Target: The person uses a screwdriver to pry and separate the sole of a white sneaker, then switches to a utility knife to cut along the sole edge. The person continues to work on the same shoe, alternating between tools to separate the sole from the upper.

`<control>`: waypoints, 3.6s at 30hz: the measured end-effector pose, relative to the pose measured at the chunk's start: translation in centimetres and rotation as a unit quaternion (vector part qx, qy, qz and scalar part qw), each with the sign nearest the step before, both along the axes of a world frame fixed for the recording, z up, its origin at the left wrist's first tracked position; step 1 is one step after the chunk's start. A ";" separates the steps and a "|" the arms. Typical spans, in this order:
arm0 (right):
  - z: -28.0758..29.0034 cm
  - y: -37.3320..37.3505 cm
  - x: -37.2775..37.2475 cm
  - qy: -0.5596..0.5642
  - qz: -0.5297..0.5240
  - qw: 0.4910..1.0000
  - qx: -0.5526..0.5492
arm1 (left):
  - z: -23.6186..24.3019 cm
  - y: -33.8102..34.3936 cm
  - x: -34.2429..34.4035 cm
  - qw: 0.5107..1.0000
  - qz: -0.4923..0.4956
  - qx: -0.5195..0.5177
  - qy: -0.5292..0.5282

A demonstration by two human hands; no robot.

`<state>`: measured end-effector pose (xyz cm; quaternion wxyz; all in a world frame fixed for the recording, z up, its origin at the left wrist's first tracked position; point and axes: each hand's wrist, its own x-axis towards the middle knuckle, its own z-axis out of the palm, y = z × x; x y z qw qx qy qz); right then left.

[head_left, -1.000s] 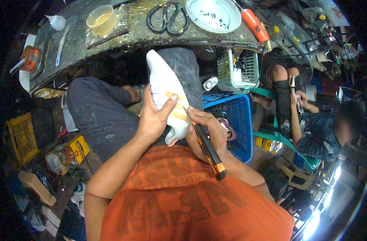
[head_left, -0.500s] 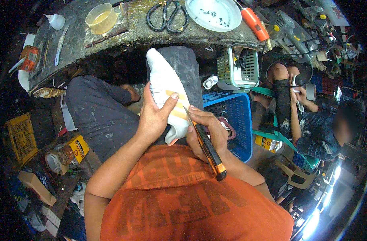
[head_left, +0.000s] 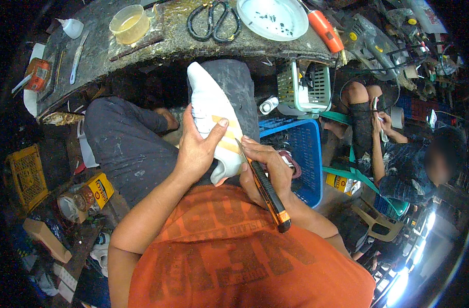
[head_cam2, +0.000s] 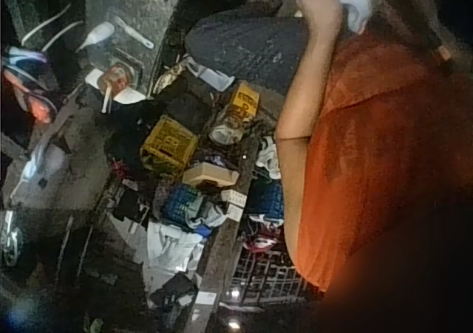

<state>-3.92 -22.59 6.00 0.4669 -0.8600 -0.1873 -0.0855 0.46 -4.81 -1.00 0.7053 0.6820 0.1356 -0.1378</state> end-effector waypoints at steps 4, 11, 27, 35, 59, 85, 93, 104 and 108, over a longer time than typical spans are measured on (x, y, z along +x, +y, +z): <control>0.0 -0.1 0.0 0.002 0.001 1.000 0.004 | 0.3 0.0 0.0 1.000 0.002 -0.008 0.002; 0.1 -0.1 -0.1 0.002 0.002 1.000 0.011 | 0.2 -0.1 0.2 0.999 0.011 -0.033 0.001; 0.6 -0.6 0.4 -0.018 -0.018 0.999 0.028 | 0.6 0.0 0.4 0.999 0.030 -0.037 0.013; 0.4 -0.9 -0.6 0.002 -0.012 0.997 0.071 | 2.5 0.4 1.0 0.997 0.063 -0.046 0.023; -1.1 -0.5 -0.2 0.002 -0.010 0.999 0.051 | 0.9 0.3 1.4 0.994 0.067 -0.084 0.022; -0.1 -0.4 -0.1 -0.018 -0.002 1.000 -0.017 | 0.6 -0.1 1.7 0.996 0.065 -0.058 0.009; 0.0 -0.6 -0.4 -0.017 0.007 0.999 -0.037 | 0.1 -0.1 1.7 0.996 0.066 -0.052 0.002; 0.5 -0.8 -0.5 -0.023 0.028 0.999 -0.031 | 0.8 -0.2 1.6 0.996 0.068 -0.063 0.009; 0.5 -1.0 -0.6 -0.008 0.032 0.999 -0.024 | 0.6 -0.2 1.7 0.997 0.070 -0.046 0.007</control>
